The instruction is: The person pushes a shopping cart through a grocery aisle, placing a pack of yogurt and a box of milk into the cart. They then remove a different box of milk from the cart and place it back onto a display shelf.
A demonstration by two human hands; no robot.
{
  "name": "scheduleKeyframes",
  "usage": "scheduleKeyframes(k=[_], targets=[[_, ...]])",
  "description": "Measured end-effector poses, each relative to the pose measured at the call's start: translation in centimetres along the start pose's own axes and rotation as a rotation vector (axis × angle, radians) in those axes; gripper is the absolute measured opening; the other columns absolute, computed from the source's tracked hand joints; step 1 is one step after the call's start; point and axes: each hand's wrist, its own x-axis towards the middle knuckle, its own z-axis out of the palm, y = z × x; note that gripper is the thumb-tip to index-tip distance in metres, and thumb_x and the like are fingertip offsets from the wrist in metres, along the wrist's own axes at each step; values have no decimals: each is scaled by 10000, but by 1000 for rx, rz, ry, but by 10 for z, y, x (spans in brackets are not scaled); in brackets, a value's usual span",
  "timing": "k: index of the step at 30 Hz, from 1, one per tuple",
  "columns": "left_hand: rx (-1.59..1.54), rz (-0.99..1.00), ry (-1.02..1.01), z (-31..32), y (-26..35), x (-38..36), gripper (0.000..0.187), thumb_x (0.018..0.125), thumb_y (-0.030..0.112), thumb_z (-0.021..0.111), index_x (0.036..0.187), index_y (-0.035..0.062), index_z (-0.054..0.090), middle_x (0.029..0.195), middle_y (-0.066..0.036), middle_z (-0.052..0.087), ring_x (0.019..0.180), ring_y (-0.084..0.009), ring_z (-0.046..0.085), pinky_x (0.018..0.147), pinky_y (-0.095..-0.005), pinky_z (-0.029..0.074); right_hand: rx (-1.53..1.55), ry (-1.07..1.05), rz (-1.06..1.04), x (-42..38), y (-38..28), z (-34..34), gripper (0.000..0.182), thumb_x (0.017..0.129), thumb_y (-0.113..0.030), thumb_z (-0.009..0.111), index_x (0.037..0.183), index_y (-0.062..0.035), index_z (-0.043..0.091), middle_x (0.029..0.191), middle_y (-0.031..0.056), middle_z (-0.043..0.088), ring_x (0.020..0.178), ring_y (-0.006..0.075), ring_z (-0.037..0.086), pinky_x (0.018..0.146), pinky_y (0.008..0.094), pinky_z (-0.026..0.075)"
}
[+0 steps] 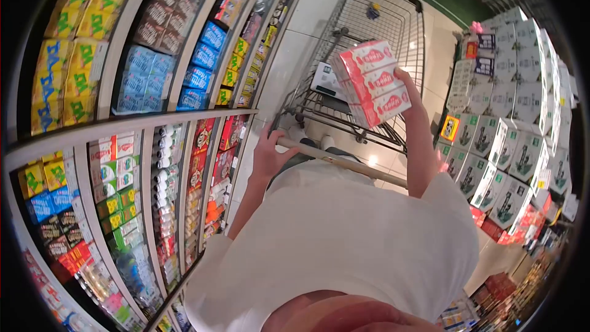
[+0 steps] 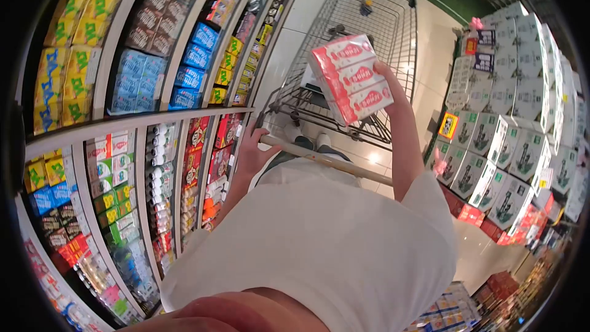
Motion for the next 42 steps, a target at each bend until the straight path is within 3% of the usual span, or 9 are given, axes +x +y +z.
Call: scheduleKeyframes(k=[3,6,9,12,16,24,28,33,42], targets=[[-63,-102,-17,-6,6,17,578,737,393,927,1163,108,659,1563,-234,457,1329,-427,572,1049,-467,513,-198,-69,-81,-12,-5,46,626,956,-327,729,1442,18,539,1302,136,678,1127,209,700,973,344,570],[-58,-110,-81,-14,6,32,590,752,488,892,1147,115,662,1593,-191,446,1325,-416,577,1046,-465,518,-591,129,-103,-5,-23,60,743,924,-329,772,1507,43,500,1286,153,684,1079,201,714,916,326,583],[-88,-93,-58,-18,1,43,615,759,536,879,1153,114,667,1593,-168,460,1358,-402,551,1070,-489,496,-890,197,-299,38,-25,56,817,851,-379,825,1487,41,531,1236,171,713,1044,246,732,894,357,587],[-41,-64,-42,-20,2,54,614,767,539,876,1150,112,659,1582,-147,470,1369,-396,544,1072,-495,493,-1560,265,-405,57,-33,81,866,773,-406,850,1464,28,560,1202,196,731,1067,305,731,922,401,576],[-32,-49,-2,-20,3,73,597,769,540,874,1135,125,650,1572,-134,476,1357,-386,553,1064,-495,498,-1837,192,-427,106,-25,89,847,743,-387,831,1470,-43,565,1201,247,737,1103,388,724,964,461,568],[-113,-189,-97,-17,27,147,574,767,509,878,1142,151,630,1575,-123,475,1338,-390,566,1044,-486,514,-1733,21,-357,149,-62,77,766,762,-300,828,1455,-115,559,1089,220,745,962,394,724,873,489,573],[-104,-175,-10,-3,40,194,550,804,496,850,1182,161,634,1566,-130,486,1308,-396,586,1050,-481,509,-1724,-99,-523,191,-84,50,738,771,-276,825,1432,-72,569,1224,193,704,1113,402,642,981,490,520],[-72,-255,285,35,69,269,244,1013,342,650,1191,175,669,1476,-185,540,1225,-425,618,1000,-490,530,-1702,-124,-525,236,-98,23,728,791,-326,863,1406,-63,574,1266,191,678,1183,422,576,1023,508,489],[146,-305,313,52,92,367,253,929,320,641,1081,126,701,1521,-182,530,1398,-406,487,1163,-512,410,-1702,-253,-741,272,-160,20,647,799,-206,834,1384,-70,594,1210,173,680,1143,405,573,1017,501,474]])
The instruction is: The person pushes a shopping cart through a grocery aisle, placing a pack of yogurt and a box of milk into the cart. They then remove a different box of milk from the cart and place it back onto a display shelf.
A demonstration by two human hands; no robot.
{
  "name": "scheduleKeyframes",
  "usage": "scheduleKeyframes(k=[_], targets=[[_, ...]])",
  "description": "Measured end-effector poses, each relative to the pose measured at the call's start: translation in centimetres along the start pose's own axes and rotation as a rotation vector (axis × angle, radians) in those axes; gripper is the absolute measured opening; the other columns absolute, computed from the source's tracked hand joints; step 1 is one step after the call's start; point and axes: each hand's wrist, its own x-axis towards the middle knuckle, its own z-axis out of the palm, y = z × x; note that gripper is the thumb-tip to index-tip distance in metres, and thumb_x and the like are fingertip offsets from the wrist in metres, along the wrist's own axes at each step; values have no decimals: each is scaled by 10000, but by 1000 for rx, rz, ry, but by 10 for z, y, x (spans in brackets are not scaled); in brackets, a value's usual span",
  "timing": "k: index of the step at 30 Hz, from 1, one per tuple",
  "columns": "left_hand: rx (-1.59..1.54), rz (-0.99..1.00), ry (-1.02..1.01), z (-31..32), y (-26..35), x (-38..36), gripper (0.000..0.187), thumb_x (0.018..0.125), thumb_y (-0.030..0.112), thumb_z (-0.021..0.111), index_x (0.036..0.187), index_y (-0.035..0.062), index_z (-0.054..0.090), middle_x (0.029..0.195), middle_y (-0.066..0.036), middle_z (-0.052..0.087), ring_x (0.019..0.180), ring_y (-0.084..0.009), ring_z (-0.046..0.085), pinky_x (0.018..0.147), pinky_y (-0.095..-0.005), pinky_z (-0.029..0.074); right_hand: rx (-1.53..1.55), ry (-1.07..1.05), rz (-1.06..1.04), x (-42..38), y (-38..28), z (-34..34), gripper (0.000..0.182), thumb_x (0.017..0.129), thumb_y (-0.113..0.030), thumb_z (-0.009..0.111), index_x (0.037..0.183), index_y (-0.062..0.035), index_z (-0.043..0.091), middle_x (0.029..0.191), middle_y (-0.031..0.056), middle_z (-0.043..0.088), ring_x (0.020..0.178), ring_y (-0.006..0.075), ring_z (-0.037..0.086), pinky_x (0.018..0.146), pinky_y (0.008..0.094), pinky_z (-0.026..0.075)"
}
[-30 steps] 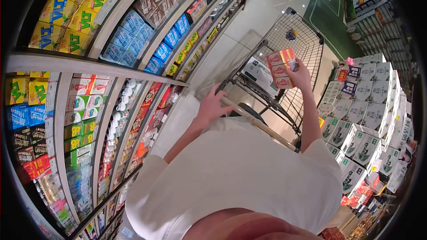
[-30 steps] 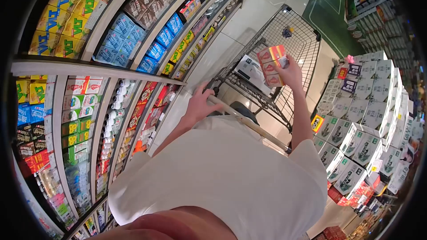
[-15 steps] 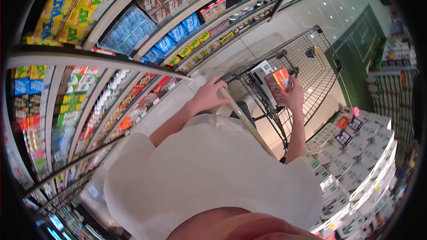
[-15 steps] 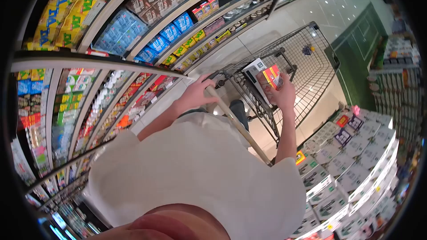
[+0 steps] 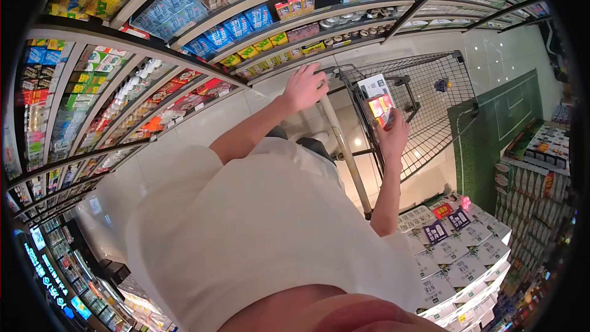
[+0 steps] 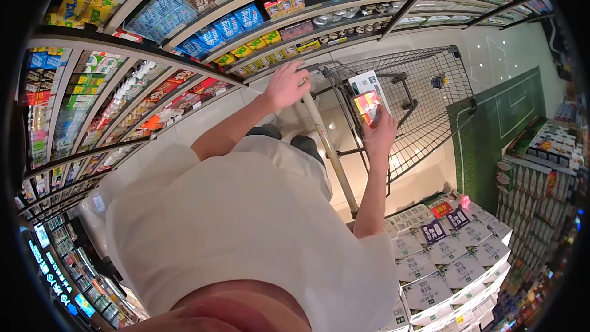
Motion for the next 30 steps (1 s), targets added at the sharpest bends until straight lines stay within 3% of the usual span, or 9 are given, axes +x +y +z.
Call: scheduleKeyframes(k=[2,3,7,13,16,17,22,27,30], targets=[[36,14,-15,5,9,14,275,930,332,636,1083,111,698,1527,-175,526,1399,-398,483,1162,-518,408,-6,32,-47,8,-4,-19,638,799,-186,825,1383,-69,596,1205,170,679,1137,400,572,1012,495,472],[43,33,-64,9,10,22,415,901,287,674,1272,101,661,1552,-185,490,1421,-393,450,1185,-519,379,4,58,-75,9,-15,-33,599,801,-145,808,1355,-53,602,1195,162,679,1135,388,572,1016,487,462],[35,305,72,-15,64,45,875,826,175,756,1605,56,375,1605,-215,403,1499,-384,360,1251,-514,291,-38,66,-180,22,-46,-82,580,785,-93,800,1323,-44,591,1249,135,669,1156,368,573,1024,488,443],[217,841,49,-64,163,79,954,776,235,853,1595,47,401,1518,-172,510,1429,-353,456,1229,-487,331,-185,23,-426,56,-107,-146,567,735,-111,840,1235,-62,576,1272,118,661,1168,344,582,1013,491,433],[177,776,-197,-81,160,108,939,756,256,872,1567,56,442,1346,-112,613,1287,-322,565,1155,-460,409,-180,24,-475,80,-133,-152,523,721,-126,850,1165,-64,582,1257,116,665,1168,336,590,1001,483,433],[56,824,-88,-83,148,113,828,754,248,870,1477,51,520,1210,-90,639,1162,-298,608,1038,-427,493,-164,27,-475,89,-139,-150,519,720,-129,849,1162,-64,586,1251,116,667,1169,334,591,996,480,434],[-90,614,-32,-118,85,143,703,728,260,902,1312,38,578,1204,-117,632,1164,-323,597,960,-437,540,-99,238,-452,113,-177,-116,645,792,-174,853,1355,-28,574,1405,190,591,1288,398,547,1096,518,421],[-46,272,172,-119,8,180,795,728,320,936,1342,14,533,1223,-181,610,1203,-389,554,1027,-468,492,43,126,-42,80,-120,-52,705,884,-213,821,1467,17,500,1458,268,526,1324,436,510,1123,493,424],[40,227,179,-97,-35,214,760,751,318,920,1328,7,537,1237,-178,609,1222,-382,557,1009,-476,520,-40,53,107,41,-92,-5,693,895,-283,807,1449,22,524,1347,251,606,1226,411,572,1068,490,455]])
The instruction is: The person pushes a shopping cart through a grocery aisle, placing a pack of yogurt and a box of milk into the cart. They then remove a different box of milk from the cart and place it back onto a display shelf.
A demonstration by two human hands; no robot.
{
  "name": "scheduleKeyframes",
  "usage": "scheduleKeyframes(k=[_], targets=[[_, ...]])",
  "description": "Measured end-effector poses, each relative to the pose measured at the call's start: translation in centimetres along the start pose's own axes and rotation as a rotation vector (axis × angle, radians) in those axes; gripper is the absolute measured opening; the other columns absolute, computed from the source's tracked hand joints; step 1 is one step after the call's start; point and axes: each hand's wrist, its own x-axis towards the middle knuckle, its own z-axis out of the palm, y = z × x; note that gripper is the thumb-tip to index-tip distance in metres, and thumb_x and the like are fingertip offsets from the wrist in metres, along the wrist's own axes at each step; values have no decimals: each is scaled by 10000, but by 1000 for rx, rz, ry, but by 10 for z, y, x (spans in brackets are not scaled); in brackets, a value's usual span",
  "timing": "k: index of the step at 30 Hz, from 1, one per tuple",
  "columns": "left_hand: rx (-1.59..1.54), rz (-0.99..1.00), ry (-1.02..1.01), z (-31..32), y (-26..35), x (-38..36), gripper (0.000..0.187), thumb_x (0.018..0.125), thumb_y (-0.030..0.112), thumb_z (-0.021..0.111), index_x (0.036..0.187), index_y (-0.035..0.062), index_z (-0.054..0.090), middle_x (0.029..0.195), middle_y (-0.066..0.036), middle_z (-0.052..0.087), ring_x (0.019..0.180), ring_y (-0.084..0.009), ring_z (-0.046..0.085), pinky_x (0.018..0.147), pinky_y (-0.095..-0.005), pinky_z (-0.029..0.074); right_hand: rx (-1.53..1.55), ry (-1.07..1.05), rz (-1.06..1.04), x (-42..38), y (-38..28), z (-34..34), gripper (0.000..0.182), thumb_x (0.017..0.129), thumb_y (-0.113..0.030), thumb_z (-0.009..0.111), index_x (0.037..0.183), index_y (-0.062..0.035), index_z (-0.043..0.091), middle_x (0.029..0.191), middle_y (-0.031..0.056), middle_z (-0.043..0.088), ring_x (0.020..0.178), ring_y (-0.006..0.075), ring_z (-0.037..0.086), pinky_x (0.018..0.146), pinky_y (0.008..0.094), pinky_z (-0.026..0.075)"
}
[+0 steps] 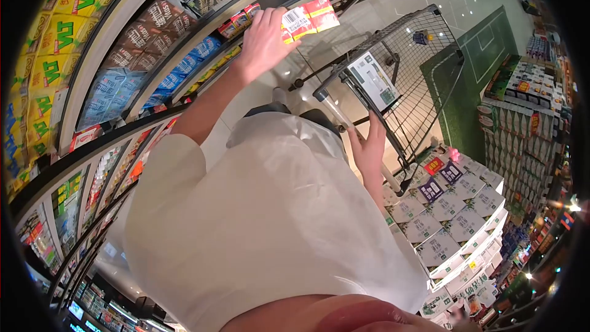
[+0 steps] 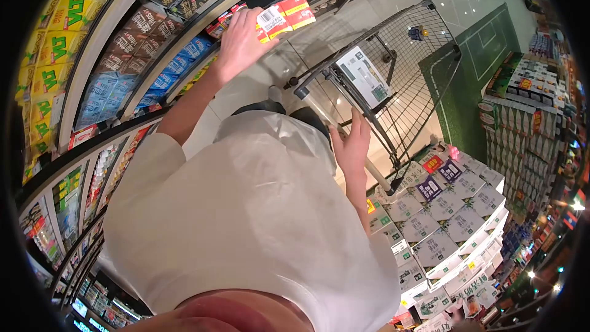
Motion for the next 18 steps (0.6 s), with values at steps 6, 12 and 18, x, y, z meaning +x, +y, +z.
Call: scheduleKeyframes(k=[6,12,18], targets=[[99,-128,-141,87,-76,41,729,805,457,861,1280,-1,551,1221,-176,597,1205,-375,559,948,-512,558,-152,-43,198,-17,7,38,510,887,-325,766,1312,-62,666,986,123,737,941,342,684,838,481,535],[102,-244,-33,122,-110,69,809,863,552,801,1370,-17,531,1326,-247,615,1257,-431,568,1084,-514,462,-157,-77,186,-22,17,41,383,848,-236,755,1204,-105,701,989,79,741,922,316,694,791,455,555],[1,-291,102,130,-118,85,762,863,440,826,1403,1,517,1341,-274,615,1230,-463,602,1021,-552,499,-147,-112,222,-18,15,35,350,836,-244,764,1154,-108,713,960,79,719,900,308,683,782,448,548]])
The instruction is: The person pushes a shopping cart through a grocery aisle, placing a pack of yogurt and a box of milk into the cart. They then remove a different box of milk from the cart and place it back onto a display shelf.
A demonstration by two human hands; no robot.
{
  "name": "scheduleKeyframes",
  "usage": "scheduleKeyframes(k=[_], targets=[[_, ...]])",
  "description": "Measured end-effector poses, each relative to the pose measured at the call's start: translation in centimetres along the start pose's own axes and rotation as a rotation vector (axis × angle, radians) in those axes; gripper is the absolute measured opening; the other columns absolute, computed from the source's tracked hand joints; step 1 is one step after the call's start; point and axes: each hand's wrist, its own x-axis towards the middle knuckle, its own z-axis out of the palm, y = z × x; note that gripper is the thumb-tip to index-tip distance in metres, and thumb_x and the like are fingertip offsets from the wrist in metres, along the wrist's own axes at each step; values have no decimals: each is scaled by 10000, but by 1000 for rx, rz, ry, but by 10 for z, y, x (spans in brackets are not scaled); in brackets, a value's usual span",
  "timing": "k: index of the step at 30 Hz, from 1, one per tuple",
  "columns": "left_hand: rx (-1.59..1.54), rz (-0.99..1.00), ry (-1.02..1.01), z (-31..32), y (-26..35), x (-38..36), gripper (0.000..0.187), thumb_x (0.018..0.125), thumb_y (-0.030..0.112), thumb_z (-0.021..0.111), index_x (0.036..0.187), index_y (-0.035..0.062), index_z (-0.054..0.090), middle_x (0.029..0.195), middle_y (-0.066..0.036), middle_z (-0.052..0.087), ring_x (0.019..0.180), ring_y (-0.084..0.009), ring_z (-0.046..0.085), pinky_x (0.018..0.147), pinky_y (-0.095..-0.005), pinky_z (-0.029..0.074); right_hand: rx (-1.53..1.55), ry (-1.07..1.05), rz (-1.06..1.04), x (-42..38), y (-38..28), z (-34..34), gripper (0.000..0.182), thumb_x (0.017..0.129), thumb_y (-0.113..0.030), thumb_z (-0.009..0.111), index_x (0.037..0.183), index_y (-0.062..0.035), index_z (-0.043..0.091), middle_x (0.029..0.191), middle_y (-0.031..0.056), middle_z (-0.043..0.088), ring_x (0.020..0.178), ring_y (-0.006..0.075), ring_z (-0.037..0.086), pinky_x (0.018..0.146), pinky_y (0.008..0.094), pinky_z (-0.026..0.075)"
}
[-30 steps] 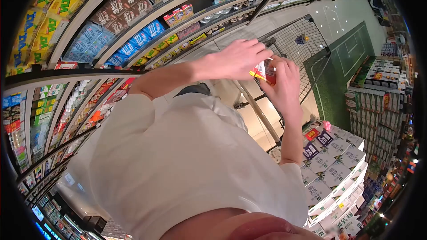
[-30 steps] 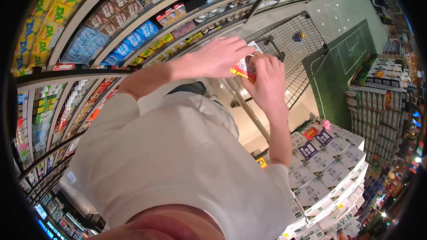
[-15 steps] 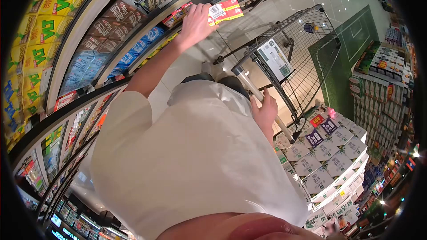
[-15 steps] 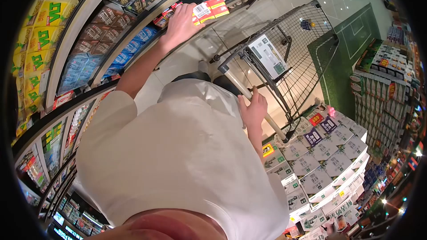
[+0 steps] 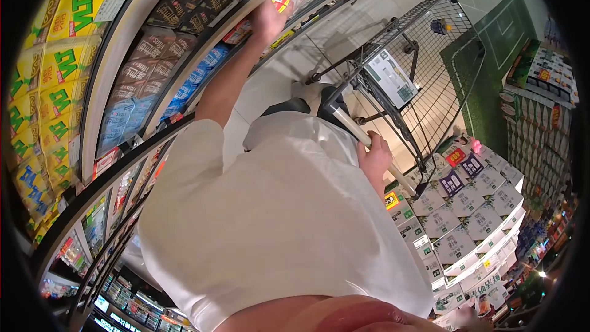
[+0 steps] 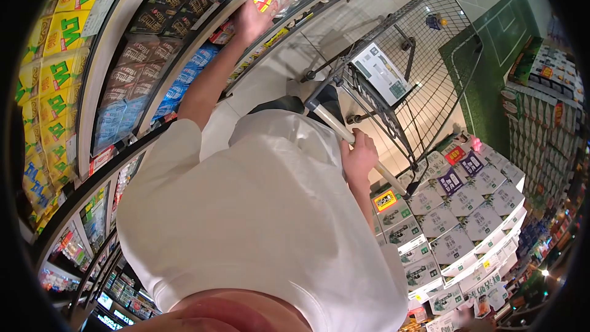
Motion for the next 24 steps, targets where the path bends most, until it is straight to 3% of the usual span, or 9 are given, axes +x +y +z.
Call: scheduleKeyframes(k=[1,4,7,10,13,19,24], targets=[[-20,94,100,11,-11,5,719,876,458,809,1375,8,553,1273,-263,660,1172,-465,639,1002,-551,504,2,-9,6,1,0,0,353,834,-245,766,1155,-110,713,955,80,716,901,308,682,785,449,548],[116,71,116,29,-22,17,676,892,481,781,1336,7,593,1252,-262,676,1167,-454,650,988,-547,512,4,-41,18,3,4,0,372,824,-260,779,1164,-124,715,962,85,720,905,309,690,787,455,554],[154,9,8,29,-8,27,603,915,477,750,1267,-1,645,1207,-263,698,1133,-441,673,970,-541,520,-4,-59,12,5,11,-1,404,814,-290,797,1185,-151,718,995,86,737,920,311,709,785,465,568],[66,-107,-185,35,-14,43,682,897,508,749,1342,7,623,1278,-295,682,1193,-463,653,1019,-522,511,7,-85,8,3,13,1,408,815,-283,798,1190,-149,710,985,83,727,939,308,700,804,461,565],[31,-127,-165,33,-11,49,625,896,492,739,1270,-5,675,1219,-298,706,1152,-465,675,988,-528,526,10,-113,32,4,14,-2,402,809,-260,801,1178,-133,705,977,88,711,938,305,683,826,451,552],[42,-119,-125,42,2,58,648,906,543,711,1267,4,694,1177,-284,726,1099,-466,697,940,-528,545,-2,-144,68,4,16,-6,414,790,-262,826,1166,-135,706,976,86,709,938,304,680,832,453,550],[-37,69,-95,77,-48,79,648,936,570,658,1247,3,691,1143,-274,728,1053,-461,701,898,-537,543,8,-148,68,5,15,-11,414,778,-240,831,1158,-132,707,968,80,706,942,298,671,846,448,546]])
